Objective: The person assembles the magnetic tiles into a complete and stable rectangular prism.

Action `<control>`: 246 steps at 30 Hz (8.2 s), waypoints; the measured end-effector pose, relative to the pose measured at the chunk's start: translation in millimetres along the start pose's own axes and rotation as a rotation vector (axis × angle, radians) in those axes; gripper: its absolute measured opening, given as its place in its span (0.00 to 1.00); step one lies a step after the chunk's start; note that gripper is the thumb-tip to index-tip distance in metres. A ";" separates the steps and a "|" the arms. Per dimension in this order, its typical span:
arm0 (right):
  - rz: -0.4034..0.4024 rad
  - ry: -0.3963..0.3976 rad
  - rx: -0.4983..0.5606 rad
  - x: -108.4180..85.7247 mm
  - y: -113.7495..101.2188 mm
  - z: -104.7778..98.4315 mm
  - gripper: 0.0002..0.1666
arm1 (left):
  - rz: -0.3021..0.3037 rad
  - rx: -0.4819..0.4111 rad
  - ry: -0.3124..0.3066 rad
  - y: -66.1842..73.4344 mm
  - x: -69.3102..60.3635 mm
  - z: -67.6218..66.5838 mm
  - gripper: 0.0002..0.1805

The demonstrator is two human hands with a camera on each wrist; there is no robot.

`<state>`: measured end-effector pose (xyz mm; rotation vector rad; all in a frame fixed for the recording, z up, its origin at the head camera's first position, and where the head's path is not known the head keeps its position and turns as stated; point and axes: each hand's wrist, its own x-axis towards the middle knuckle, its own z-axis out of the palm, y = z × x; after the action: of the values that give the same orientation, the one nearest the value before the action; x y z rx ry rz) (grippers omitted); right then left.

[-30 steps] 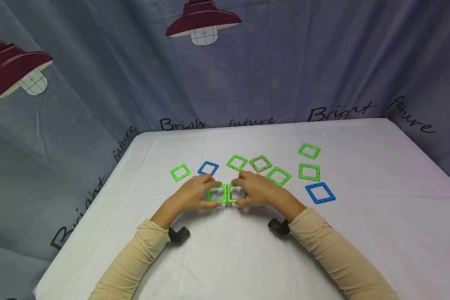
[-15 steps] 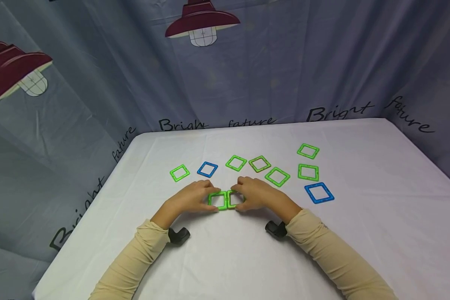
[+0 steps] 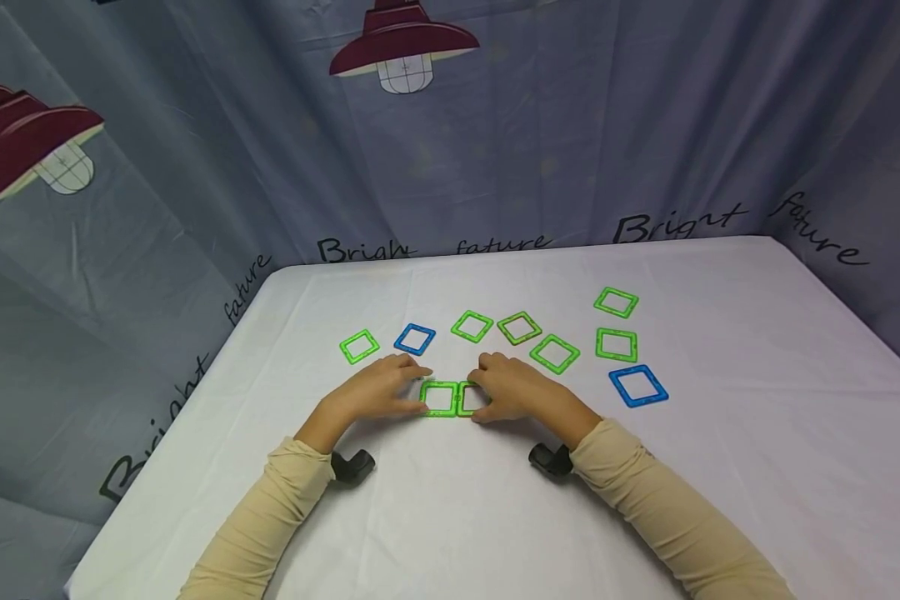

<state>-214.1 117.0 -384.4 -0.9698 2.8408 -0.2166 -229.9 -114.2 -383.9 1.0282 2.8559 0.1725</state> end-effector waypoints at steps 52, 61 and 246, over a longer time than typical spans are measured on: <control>0.027 -0.031 -0.013 -2.3 -3.2 -0.6 0.34 | -0.344 -0.024 -0.049 -45.0 -10.2 -10.5 0.34; 0.032 -0.032 -0.016 -1.7 -2.3 0.3 0.34 | -0.245 -0.113 -0.038 -34.3 -11.1 -18.5 0.34; -0.057 0.041 0.271 41.0 -1.9 -22.5 0.07 | 0.047 -0.689 -0.010 -22.9 -7.8 16.2 0.46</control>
<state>-249.0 92.4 -365.2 -0.9966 2.7254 -0.6149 -236.1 -135.6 -402.7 0.9195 2.4373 1.0537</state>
